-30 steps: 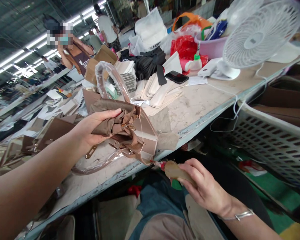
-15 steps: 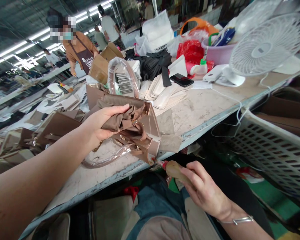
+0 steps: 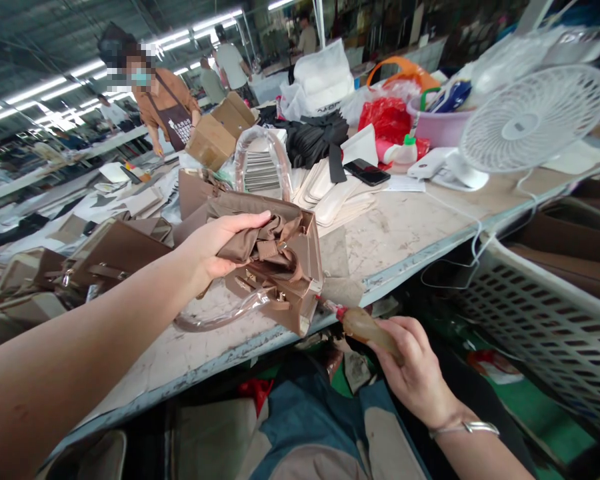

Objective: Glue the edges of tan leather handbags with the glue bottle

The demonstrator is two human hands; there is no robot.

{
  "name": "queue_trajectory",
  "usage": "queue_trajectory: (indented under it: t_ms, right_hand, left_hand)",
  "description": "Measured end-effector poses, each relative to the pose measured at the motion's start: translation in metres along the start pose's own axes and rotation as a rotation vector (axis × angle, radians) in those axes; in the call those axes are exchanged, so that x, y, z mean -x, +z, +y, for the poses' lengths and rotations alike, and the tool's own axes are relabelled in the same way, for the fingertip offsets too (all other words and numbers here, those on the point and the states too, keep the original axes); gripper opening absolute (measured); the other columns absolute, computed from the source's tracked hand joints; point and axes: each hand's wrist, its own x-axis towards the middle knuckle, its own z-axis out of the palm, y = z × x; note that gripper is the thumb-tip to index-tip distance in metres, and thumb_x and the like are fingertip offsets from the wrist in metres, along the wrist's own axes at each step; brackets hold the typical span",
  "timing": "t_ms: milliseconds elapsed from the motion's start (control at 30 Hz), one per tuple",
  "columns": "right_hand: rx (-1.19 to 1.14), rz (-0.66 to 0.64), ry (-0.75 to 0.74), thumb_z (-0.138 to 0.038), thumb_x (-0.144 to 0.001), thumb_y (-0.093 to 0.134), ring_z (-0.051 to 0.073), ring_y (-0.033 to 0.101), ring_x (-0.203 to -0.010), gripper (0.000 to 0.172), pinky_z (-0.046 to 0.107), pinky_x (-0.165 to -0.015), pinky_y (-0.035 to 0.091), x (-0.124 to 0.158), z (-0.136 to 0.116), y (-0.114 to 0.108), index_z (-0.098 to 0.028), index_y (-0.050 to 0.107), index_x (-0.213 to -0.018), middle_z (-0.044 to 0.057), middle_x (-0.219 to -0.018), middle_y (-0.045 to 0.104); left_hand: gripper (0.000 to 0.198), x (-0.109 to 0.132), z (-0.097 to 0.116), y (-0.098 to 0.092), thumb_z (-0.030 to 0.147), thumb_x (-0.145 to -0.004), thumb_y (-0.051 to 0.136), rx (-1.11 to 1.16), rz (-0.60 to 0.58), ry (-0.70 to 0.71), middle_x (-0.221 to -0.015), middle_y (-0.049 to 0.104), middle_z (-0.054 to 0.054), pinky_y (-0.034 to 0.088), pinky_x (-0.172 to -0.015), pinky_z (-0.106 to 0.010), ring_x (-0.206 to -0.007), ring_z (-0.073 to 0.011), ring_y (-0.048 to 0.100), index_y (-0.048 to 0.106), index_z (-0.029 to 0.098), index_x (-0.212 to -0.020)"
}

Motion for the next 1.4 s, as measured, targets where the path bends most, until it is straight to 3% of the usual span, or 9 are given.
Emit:
queue_trajectory:
  t_ms: [200,367,500,667,767,900,1100,1400]
  right_hand:
    - [-0.072,-0.134,0.031,-0.017,-0.094,0.053,0.021,0.056,-0.093,0.033,0.034,-0.076,0.056,-0.009,0.004,0.002,-0.025,0.045,-0.125,0.01,-0.108,0.049]
    - [-0.062,-0.011,0.091,-0.019,-0.094,0.054,0.022,0.056,-0.094,0.03,0.039,-0.08,0.056,-0.015,0.007,0.002,-0.025,0.047,-0.122,0.009,-0.107,0.05]
    - [-0.121,-0.169,0.076,-0.019,-0.095,0.051,0.021,0.058,-0.093,0.027,0.036,-0.078,0.056,-0.017,0.006,0.0,-0.026,0.047,-0.121,0.008,-0.105,0.053]
    - [-0.079,-0.017,0.126,-0.022,-0.095,0.052,0.022,0.058,-0.093,0.025,0.038,-0.079,0.055,-0.02,0.006,0.001,-0.025,0.048,-0.119,0.008,-0.103,0.053]
    - [-0.073,-0.018,0.138,-0.022,-0.094,0.052,0.022,0.059,-0.092,0.024,0.037,-0.078,0.055,-0.021,0.006,0.001,-0.024,0.049,-0.118,0.008,-0.102,0.054]
    - [-0.053,0.044,0.095,-0.019,-0.093,0.053,0.022,0.058,-0.092,0.027,0.037,-0.077,0.055,-0.018,0.003,-0.001,-0.024,0.049,-0.119,0.009,-0.104,0.054]
    - [-0.078,0.032,0.062,-0.02,-0.094,0.054,0.022,0.058,-0.093,0.028,0.036,-0.077,0.054,-0.021,0.003,-0.008,-0.024,0.048,-0.121,0.009,-0.107,0.052]
    - [-0.064,-0.087,-0.045,-0.017,-0.094,0.053,0.021,0.057,-0.09,0.029,0.035,-0.077,0.054,-0.052,0.021,-0.017,-0.024,0.049,-0.122,0.008,-0.103,0.053]
  left_hand:
    - [0.032,-0.001,0.001,0.007,0.014,-0.081,0.068,0.007,-0.004,0.002,-0.083,0.078,-0.011,0.062,-0.068,-0.034,-0.065,-0.0196,0.073,0.067,0.004,-0.112]
    - [0.032,-0.006,0.001,0.006,0.015,-0.08,0.07,-0.015,-0.007,0.0,-0.085,0.078,-0.011,0.062,-0.07,-0.034,-0.068,-0.0198,0.073,0.068,0.006,-0.111]
    - [0.03,-0.009,0.001,0.003,0.017,-0.077,0.074,-0.032,0.008,-0.01,-0.084,0.078,-0.009,0.062,-0.065,-0.033,-0.066,-0.0194,0.073,0.069,0.009,-0.105]
    - [0.033,-0.01,0.001,0.003,0.017,-0.077,0.073,-0.038,0.002,-0.014,-0.087,0.078,-0.01,0.062,-0.071,-0.037,-0.069,-0.0207,0.073,0.068,0.008,-0.109]
    - [0.033,-0.011,0.002,0.006,0.018,-0.077,0.074,-0.041,0.015,-0.017,-0.087,0.078,-0.01,0.062,-0.071,-0.033,-0.07,-0.0195,0.073,0.069,0.01,-0.108]
    - [0.023,-0.014,0.002,0.01,0.016,-0.076,0.074,-0.035,0.025,-0.01,-0.081,0.078,-0.008,0.061,-0.064,-0.029,-0.065,-0.0186,0.073,0.071,0.011,-0.099]
    - [0.015,-0.02,0.003,0.008,0.014,-0.079,0.07,-0.021,0.004,-0.022,-0.075,0.077,-0.009,0.06,-0.057,-0.026,-0.061,-0.0184,0.073,0.071,0.01,-0.094]
    - [0.014,-0.03,0.003,0.006,0.015,-0.081,0.067,-0.007,0.027,-0.035,-0.079,0.077,-0.011,0.063,-0.062,-0.031,-0.065,-0.0206,0.074,0.072,0.01,-0.093]
